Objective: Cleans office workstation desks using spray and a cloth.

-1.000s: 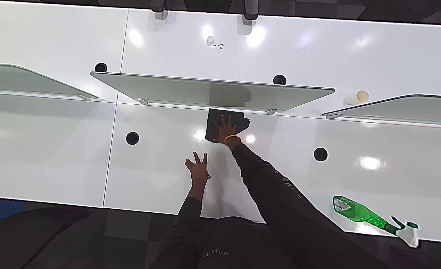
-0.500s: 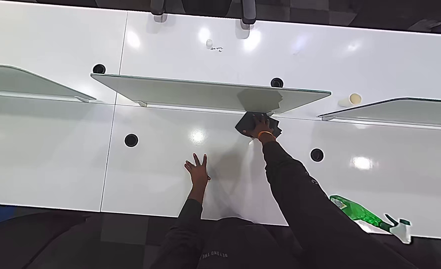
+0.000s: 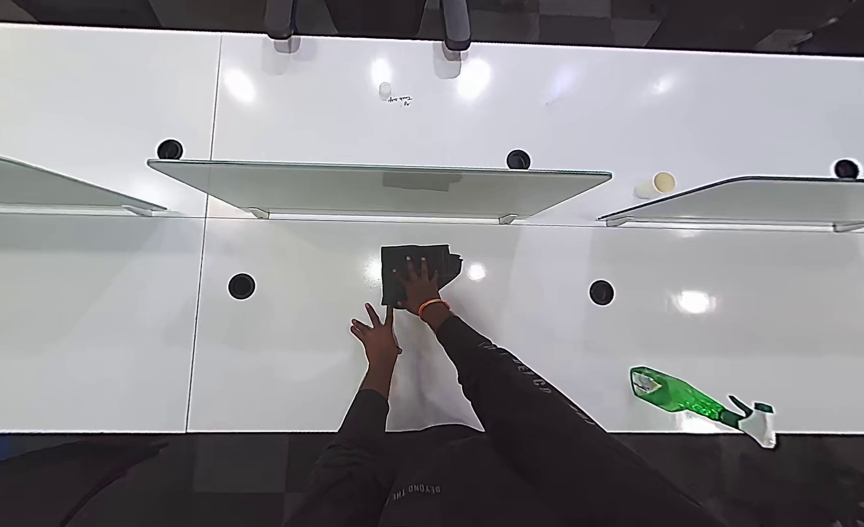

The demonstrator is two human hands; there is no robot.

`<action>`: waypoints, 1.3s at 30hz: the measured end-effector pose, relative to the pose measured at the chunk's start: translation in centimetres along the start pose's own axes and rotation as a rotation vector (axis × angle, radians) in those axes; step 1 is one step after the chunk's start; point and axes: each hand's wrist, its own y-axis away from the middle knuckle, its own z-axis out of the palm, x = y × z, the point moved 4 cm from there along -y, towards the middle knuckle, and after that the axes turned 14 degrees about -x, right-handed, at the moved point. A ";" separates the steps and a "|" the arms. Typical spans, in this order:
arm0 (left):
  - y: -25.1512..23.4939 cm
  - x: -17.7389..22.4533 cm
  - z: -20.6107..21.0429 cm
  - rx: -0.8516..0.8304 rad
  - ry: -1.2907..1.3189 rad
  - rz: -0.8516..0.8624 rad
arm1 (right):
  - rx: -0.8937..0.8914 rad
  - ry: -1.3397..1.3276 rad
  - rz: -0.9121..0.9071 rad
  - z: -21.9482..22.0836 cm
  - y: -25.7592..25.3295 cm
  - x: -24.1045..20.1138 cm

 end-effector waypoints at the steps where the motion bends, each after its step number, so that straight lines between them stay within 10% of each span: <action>1: 0.0 0.0 0.0 -0.007 -0.005 -0.004 | -0.002 0.006 -0.016 -0.2 0.2 0.7; 11: 0.0 -0.1 0.1 0.016 -0.018 0.003 | 0.094 -0.169 0.292 -1.4 4.0 14.8; 21: 0.2 -0.4 0.2 0.030 0.023 0.043 | -0.066 0.040 -0.013 9.9 8.7 4.7; 29: 2.7 -5.0 0.3 0.030 0.035 0.147 | -0.069 0.026 0.000 18.3 15.9 10.2; 39: 14.2 -12.2 15.7 0.009 0.103 -0.040 | -0.042 0.018 0.054 23.5 20.7 16.0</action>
